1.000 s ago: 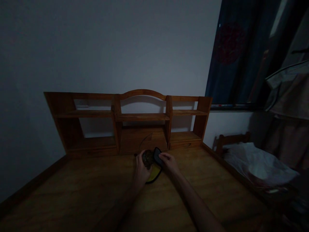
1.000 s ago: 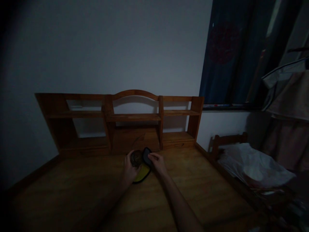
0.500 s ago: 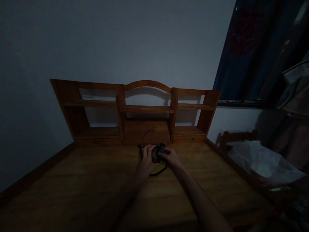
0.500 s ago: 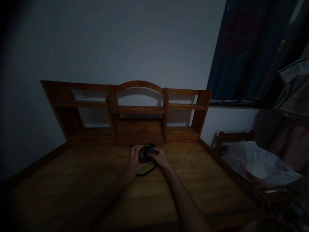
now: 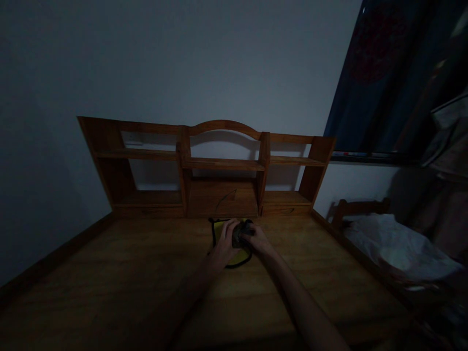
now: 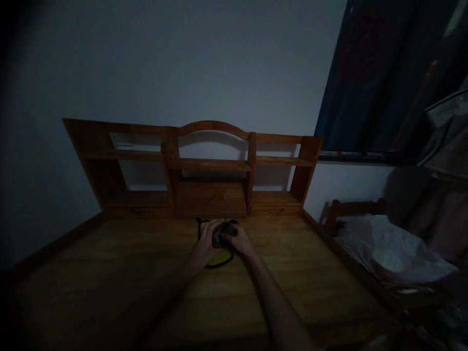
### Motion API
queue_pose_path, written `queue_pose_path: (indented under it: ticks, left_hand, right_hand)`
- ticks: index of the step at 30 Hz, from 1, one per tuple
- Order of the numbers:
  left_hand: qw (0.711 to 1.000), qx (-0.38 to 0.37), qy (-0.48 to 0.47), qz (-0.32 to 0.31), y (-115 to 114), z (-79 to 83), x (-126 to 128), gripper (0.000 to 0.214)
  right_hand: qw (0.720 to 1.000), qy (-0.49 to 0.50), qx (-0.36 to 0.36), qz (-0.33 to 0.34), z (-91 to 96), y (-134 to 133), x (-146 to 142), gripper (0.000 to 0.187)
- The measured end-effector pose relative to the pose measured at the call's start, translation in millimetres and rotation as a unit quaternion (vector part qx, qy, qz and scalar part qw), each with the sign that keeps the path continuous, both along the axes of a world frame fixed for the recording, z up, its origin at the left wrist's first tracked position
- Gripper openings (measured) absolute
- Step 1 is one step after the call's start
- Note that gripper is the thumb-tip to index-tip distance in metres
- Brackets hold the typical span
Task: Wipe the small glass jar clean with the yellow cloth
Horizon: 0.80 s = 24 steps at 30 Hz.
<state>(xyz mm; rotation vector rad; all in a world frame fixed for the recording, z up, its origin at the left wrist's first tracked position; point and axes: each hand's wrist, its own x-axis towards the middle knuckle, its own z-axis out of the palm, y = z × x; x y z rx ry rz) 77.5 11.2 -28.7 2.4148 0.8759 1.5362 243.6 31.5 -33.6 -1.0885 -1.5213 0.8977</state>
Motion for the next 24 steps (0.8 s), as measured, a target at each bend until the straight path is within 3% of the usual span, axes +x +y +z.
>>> queue_pose_path:
  ticks: [9, 18, 24]
  left_hand:
    - [0.999, 0.011, -0.024, 0.04, 1, 0.2, 1, 0.068]
    - [0.989, 0.08, -0.072, 0.098, 9, -2.0, -2, 0.063]
    - [0.988, 0.073, -0.079, 0.108, 9, -3.5, -2, 0.06]
  right_hand:
    - [1.0, -0.018, 0.003, -0.017, 13.1, -12, -9, 0.026]
    - [0.988, -0.137, 0.055, -0.051, 26.0, -34, -19, 0.038]
    - [0.985, -0.146, 0.071, -0.055, 30.1, -37, -22, 0.035]
